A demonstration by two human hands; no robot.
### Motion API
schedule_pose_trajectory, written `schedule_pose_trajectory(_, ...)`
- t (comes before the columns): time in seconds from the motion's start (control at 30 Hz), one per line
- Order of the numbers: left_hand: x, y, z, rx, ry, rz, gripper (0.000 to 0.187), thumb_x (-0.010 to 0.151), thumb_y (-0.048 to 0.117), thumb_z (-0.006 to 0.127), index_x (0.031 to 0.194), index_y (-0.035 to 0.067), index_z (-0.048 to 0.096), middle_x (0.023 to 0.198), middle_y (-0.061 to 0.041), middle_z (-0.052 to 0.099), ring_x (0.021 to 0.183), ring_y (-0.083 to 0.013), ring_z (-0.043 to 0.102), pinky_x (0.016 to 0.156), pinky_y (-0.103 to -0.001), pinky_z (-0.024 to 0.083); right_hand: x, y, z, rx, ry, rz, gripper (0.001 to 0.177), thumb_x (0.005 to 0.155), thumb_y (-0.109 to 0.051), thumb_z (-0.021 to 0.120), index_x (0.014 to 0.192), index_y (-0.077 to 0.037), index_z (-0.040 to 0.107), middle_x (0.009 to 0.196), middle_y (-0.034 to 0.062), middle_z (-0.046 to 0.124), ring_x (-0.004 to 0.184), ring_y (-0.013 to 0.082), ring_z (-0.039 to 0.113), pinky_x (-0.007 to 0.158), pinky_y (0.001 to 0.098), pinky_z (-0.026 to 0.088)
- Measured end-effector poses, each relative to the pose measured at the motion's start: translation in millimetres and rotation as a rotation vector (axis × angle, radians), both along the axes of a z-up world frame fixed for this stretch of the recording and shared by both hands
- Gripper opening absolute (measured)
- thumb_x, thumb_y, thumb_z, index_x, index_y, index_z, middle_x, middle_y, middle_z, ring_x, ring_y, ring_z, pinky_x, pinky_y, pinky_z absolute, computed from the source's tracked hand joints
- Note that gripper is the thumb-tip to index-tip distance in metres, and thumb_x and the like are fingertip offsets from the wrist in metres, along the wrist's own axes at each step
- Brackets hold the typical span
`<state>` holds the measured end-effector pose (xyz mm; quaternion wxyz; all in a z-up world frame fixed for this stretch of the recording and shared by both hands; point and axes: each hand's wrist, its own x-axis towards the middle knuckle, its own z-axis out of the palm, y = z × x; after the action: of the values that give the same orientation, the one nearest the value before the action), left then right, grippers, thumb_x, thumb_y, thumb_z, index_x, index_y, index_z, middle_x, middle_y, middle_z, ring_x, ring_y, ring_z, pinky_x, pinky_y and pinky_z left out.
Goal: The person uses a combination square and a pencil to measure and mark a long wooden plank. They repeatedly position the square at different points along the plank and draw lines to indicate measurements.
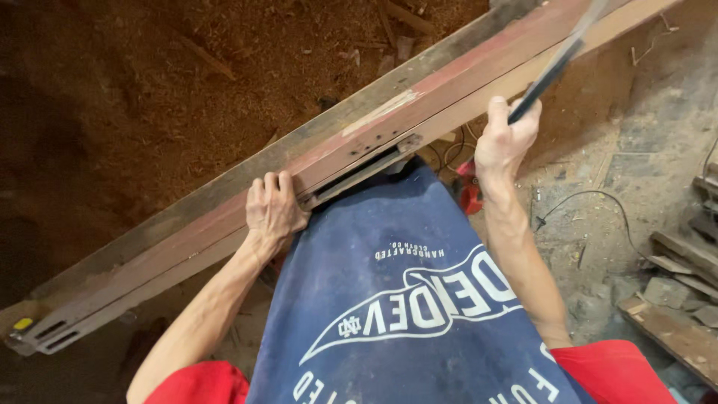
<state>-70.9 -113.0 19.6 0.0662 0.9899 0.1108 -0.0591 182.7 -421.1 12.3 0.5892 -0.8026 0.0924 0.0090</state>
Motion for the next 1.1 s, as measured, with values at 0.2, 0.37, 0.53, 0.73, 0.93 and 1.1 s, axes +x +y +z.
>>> schedule_pose_trajectory(0.2, -6, -16, -2, 0.093, -0.058, 0.018, 0.064, 0.056, 0.028, 0.087, 0.107, 0.005, 0.055, 0.100, -0.015, 0.057, 0.089, -0.0334, 0.057, 0.075, -0.044, 0.051, 21, 7, -30, -0.090, 0.202, -0.223, 0.055, 0.097, -0.048, 0.069, 0.096, 0.007, 0.062, 0.089, 0.0116, 0.068, 0.088, 0.0283, 0.071, 0.081, 0.0426, 0.061)
schedule_pose_trajectory(0.37, -13, -25, -13, 0.143, -0.049, 0.072, 0.067, 0.043, 0.022, 0.085, 0.101, 0.009, 0.055, 0.099, -0.013, 0.057, 0.089, -0.0336, 0.056, 0.076, -0.044, 0.051, 21, 29, -22, -0.139, 0.016, -0.186, 0.075, 0.081, -0.054, 0.083, 0.110, 0.012, 0.065, 0.105, 0.0180, 0.076, 0.101, 0.0291, 0.076, 0.091, 0.0395, 0.059)
schedule_pose_trajectory(0.53, -27, -35, -30, 0.199, -0.116, 0.074, 0.063, 0.048, 0.017, 0.081, 0.105, 0.009, 0.053, 0.099, -0.012, 0.054, 0.087, -0.0311, 0.054, 0.072, -0.043, 0.046, 16, 33, -15, -0.118, -0.022, -0.188, 0.092, 0.070, -0.051, 0.094, 0.123, 0.014, 0.056, 0.117, 0.0232, 0.070, 0.110, 0.0338, 0.069, 0.098, 0.0413, 0.053)
schedule_pose_trajectory(0.73, -44, -61, -45, 0.330, -0.303, -0.034, 0.063, 0.061, 0.022, 0.080, 0.114, 0.002, 0.052, 0.104, -0.017, 0.053, 0.085, -0.0314, 0.049, 0.077, -0.048, 0.042, 2, 17, -24, -0.109, 0.245, -0.336, 0.099, 0.068, -0.043, 0.096, 0.128, 0.014, 0.042, 0.121, 0.0241, 0.065, 0.113, 0.0321, 0.066, 0.104, 0.0396, 0.049)
schedule_pose_trajectory(0.93, -35, -68, -13, 0.190, -0.106, -0.018, 0.072, 0.079, 0.051, 0.084, 0.123, 0.001, 0.054, 0.115, -0.016, 0.052, 0.099, -0.0323, 0.051, 0.083, -0.048, 0.042, 3, 14, -39, 0.108, 0.252, -0.406, 0.082, 0.063, -0.029, 0.091, 0.123, 0.013, 0.053, 0.116, 0.0229, 0.068, 0.107, 0.0323, 0.068, 0.099, 0.0390, 0.052)
schedule_pose_trajectory(1.1, 4, -40, 15, -0.117, 0.168, -0.028, 0.090, 0.064, 0.072, 0.084, 0.116, 0.005, 0.055, 0.119, -0.019, 0.053, 0.110, -0.0374, 0.052, 0.092, -0.052, 0.045, -9, 3, -53, 0.170, 0.178, -0.385, 0.079, 0.067, -0.026, 0.093, 0.123, 0.009, 0.050, 0.111, 0.0159, 0.069, 0.102, 0.0259, 0.068, 0.095, 0.0374, 0.054)
